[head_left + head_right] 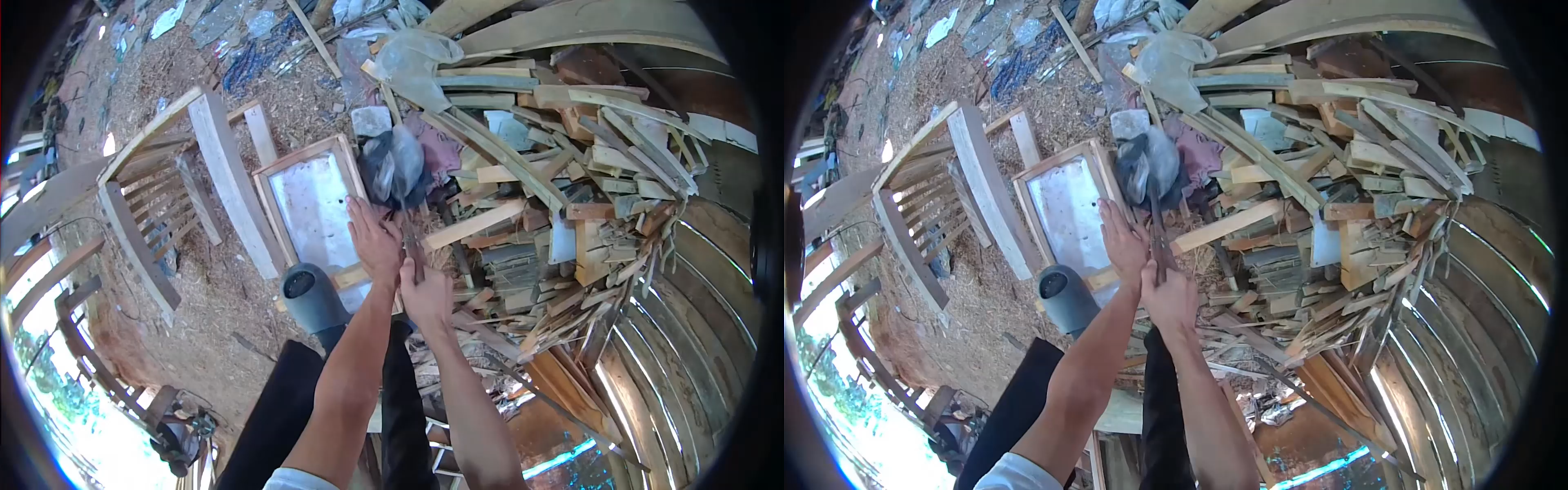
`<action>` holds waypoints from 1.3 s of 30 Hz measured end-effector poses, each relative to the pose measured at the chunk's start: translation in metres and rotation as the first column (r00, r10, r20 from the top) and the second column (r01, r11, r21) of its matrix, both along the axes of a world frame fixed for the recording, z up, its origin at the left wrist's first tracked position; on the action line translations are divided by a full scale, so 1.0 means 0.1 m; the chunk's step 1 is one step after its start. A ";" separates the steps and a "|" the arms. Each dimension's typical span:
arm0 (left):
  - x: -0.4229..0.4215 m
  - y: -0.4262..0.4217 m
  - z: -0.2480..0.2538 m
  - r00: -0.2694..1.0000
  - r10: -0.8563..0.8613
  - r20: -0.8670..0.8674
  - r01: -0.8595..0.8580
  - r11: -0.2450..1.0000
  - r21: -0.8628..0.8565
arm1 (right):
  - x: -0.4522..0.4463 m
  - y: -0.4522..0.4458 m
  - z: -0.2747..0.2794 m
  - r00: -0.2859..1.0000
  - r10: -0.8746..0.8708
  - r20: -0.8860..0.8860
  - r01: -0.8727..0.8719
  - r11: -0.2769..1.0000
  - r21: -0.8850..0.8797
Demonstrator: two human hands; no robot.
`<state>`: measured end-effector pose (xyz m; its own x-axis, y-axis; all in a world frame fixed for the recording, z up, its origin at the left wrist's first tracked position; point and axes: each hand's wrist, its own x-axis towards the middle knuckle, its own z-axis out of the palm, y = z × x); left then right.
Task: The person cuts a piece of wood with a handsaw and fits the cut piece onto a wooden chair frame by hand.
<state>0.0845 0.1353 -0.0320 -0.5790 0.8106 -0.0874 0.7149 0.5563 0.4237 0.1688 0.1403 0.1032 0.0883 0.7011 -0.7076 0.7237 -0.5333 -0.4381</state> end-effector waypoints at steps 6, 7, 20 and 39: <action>0.02 -0.01 0.04 0.999 0.019 0.041 -0.018 0.999 -0.028 | 0.14 -0.15 0.37 0.999 0.000 0.045 -0.003 0.998 0.059; 0.02 0.00 0.06 0.999 0.027 0.046 -0.026 0.999 -0.030 | 0.21 -0.18 0.65 1.000 -0.003 0.028 0.002 1.000 0.022; 0.04 -0.07 0.10 0.992 0.034 0.120 -0.042 0.997 0.065 | 0.09 0.03 -0.05 0.994 -0.078 0.080 0.086 0.992 -0.097; -0.04 -0.05 0.01 0.997 -0.014 0.075 -0.002 0.979 0.204 | 0.92 -0.72 -0.28 0.907 -0.323 -0.269 0.337 0.942 0.005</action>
<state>0.0808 0.1304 -0.0314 -0.5721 0.8194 0.0362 0.6793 0.4486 0.5809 0.2605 0.0685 0.0747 0.1381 0.6988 -0.7019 0.3669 -0.6943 -0.6191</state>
